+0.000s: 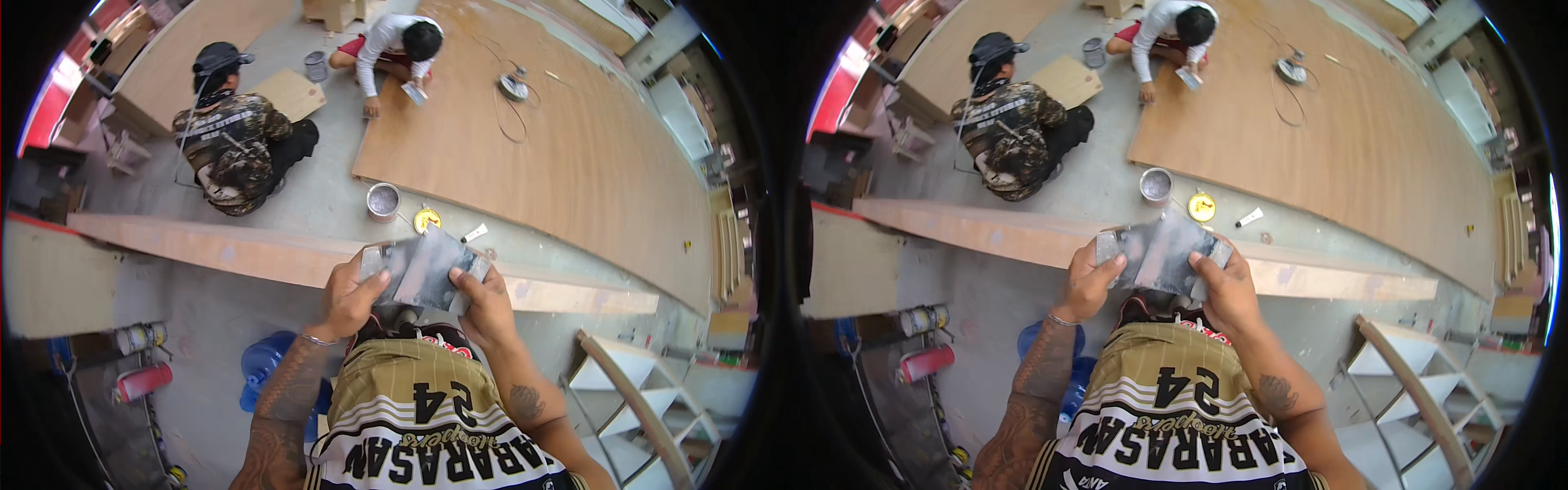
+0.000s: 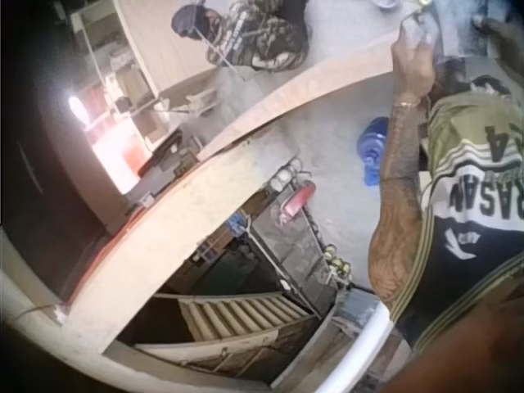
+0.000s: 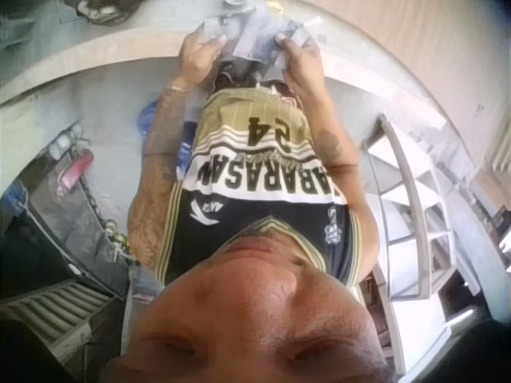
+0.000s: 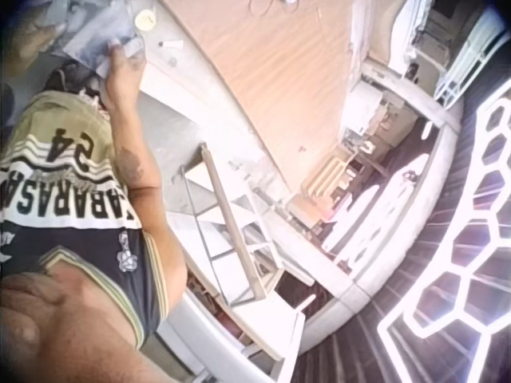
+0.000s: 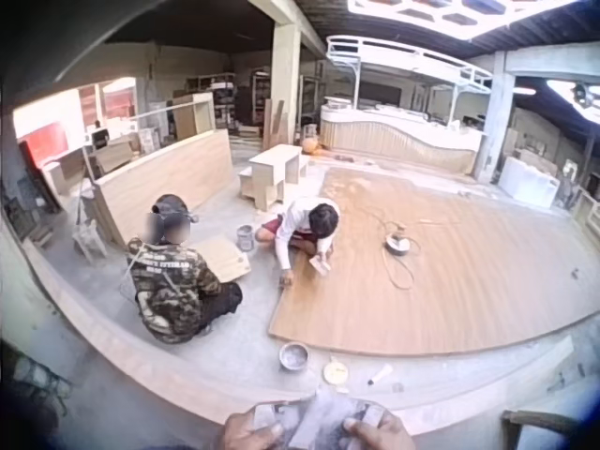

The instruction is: Sanding the edges of a wooden board and applying putty using metal spreaders.

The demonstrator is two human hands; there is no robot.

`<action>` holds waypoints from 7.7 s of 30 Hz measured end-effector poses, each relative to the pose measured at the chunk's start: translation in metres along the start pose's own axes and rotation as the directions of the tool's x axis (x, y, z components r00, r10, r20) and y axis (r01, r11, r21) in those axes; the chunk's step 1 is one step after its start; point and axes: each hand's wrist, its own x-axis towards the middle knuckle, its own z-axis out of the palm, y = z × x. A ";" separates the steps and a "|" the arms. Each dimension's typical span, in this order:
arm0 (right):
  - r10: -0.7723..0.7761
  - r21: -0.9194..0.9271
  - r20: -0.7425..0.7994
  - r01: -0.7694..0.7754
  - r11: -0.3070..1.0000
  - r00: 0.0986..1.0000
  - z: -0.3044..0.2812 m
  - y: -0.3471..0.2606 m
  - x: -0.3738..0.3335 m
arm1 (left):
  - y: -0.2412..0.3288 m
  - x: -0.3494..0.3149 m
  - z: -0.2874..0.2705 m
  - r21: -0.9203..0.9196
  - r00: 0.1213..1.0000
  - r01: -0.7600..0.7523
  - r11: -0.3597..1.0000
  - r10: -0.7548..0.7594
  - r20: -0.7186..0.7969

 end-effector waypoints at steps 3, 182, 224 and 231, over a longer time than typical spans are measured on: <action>-0.151 -0.274 -0.010 0.142 0.951 0.989 -0.010 -0.003 -0.010 | -0.019 -0.008 -0.016 0.174 0.976 0.135 0.975 -0.162 0.149; -0.175 0.463 -0.436 0.387 0.798 0.883 -0.404 -0.135 -0.211 | -0.038 0.069 0.509 -0.201 0.946 0.160 0.966 -0.091 0.311; -0.240 -0.397 -0.196 0.146 0.906 0.951 -0.996 -0.393 -0.191 | -0.170 0.251 0.948 0.026 0.901 0.156 0.987 -0.131 -0.414; -0.307 -0.411 -0.026 0.270 0.871 0.951 -1.007 -0.367 -0.142 | -0.205 0.235 0.978 0.589 0.811 0.088 0.803 0.285 -0.511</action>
